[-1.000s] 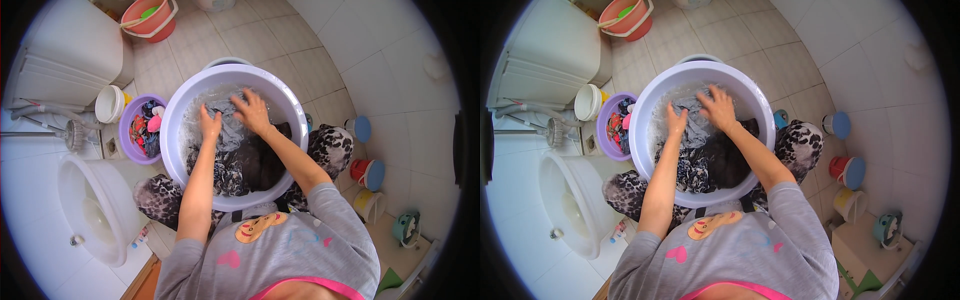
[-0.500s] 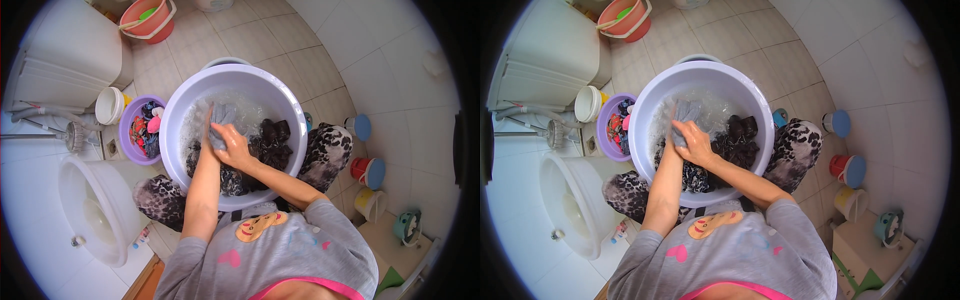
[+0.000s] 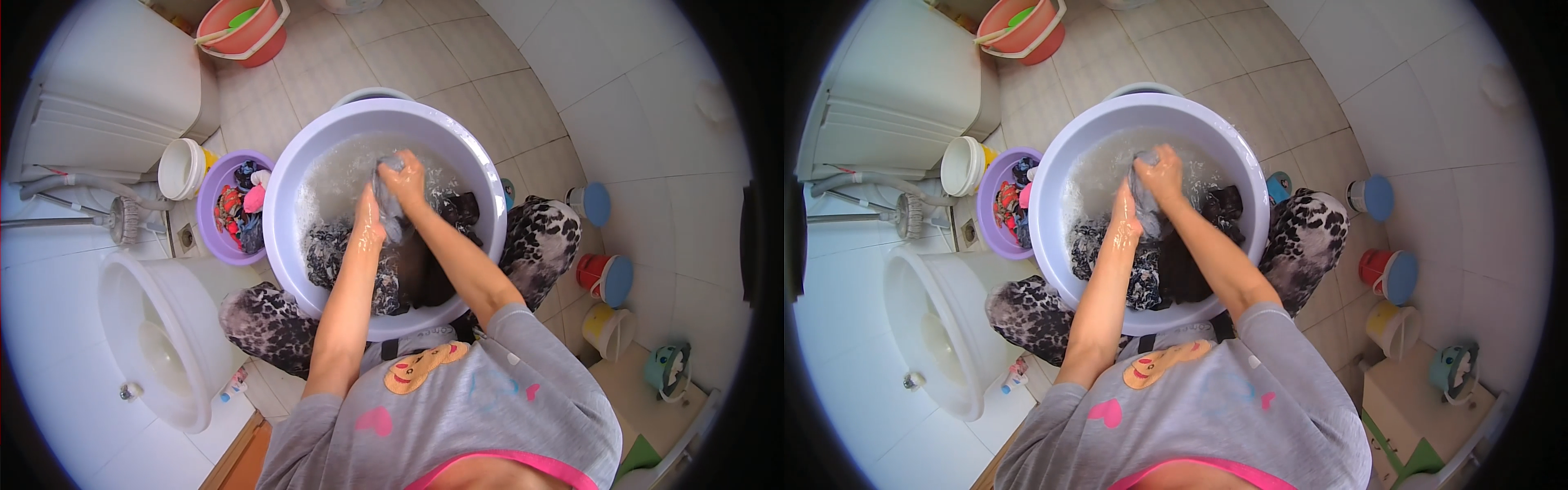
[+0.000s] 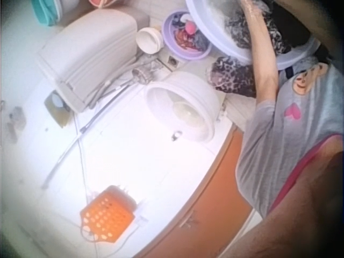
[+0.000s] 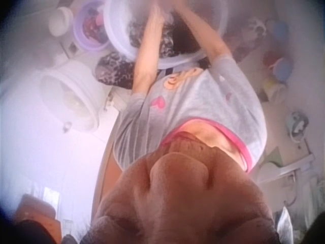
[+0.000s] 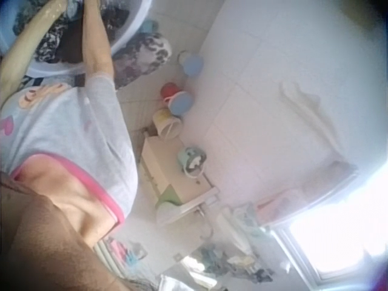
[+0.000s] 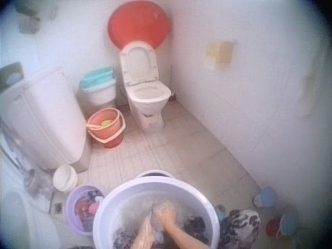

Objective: The person washes dark-colored clothes in a white bucket of soapy water using a pink brush and by rubbing the fabric together by hand.

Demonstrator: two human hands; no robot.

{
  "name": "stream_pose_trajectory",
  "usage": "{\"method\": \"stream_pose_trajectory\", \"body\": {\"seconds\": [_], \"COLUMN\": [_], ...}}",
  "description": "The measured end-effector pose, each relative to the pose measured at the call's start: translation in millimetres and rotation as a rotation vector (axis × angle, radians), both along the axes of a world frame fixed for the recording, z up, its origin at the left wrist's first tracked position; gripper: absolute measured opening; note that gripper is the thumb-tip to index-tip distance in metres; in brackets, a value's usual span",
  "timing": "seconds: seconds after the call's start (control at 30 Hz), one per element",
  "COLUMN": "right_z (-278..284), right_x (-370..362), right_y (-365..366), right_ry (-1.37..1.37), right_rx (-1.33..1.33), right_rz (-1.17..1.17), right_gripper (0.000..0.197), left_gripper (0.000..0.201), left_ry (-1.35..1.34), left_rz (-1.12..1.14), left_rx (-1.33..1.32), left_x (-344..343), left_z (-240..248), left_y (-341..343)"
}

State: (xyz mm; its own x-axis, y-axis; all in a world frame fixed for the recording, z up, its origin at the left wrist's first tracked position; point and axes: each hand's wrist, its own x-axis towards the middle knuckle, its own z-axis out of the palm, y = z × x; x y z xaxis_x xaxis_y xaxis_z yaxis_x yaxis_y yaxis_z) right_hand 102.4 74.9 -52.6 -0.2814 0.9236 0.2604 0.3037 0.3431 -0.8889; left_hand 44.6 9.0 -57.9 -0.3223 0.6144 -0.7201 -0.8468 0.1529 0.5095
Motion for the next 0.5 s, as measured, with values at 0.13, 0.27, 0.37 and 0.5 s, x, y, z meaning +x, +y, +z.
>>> {"method": "stream_pose_trajectory", "body": {"seconds": [0.13,0.27,0.37,0.5], "right_z": [6,4,-18,-25], "right_x": [18,21,31,21], "right_y": [25,9,-10,5], "right_ry": [-0.565,-0.561,-0.808,-0.833], "right_rx": [0.269,0.487,0.531,0.252], "right_rz": [0.055,0.069,0.356,0.374], "right_gripper": [0.024,0.044,0.056,0.063], "left_gripper": [0.042,0.045,0.046,0.046], "left_ry": [0.17,1.165,1.619,1.292], "left_rz": [-0.044,-0.223,-0.5,-0.543], "left_rx": [-0.006,-0.278,-0.45,-0.384], "left_x": [-35,-48,-46,-61], "left_z": [16,-17,-16,3], "left_y": [-12,-24,-25,-20]}}
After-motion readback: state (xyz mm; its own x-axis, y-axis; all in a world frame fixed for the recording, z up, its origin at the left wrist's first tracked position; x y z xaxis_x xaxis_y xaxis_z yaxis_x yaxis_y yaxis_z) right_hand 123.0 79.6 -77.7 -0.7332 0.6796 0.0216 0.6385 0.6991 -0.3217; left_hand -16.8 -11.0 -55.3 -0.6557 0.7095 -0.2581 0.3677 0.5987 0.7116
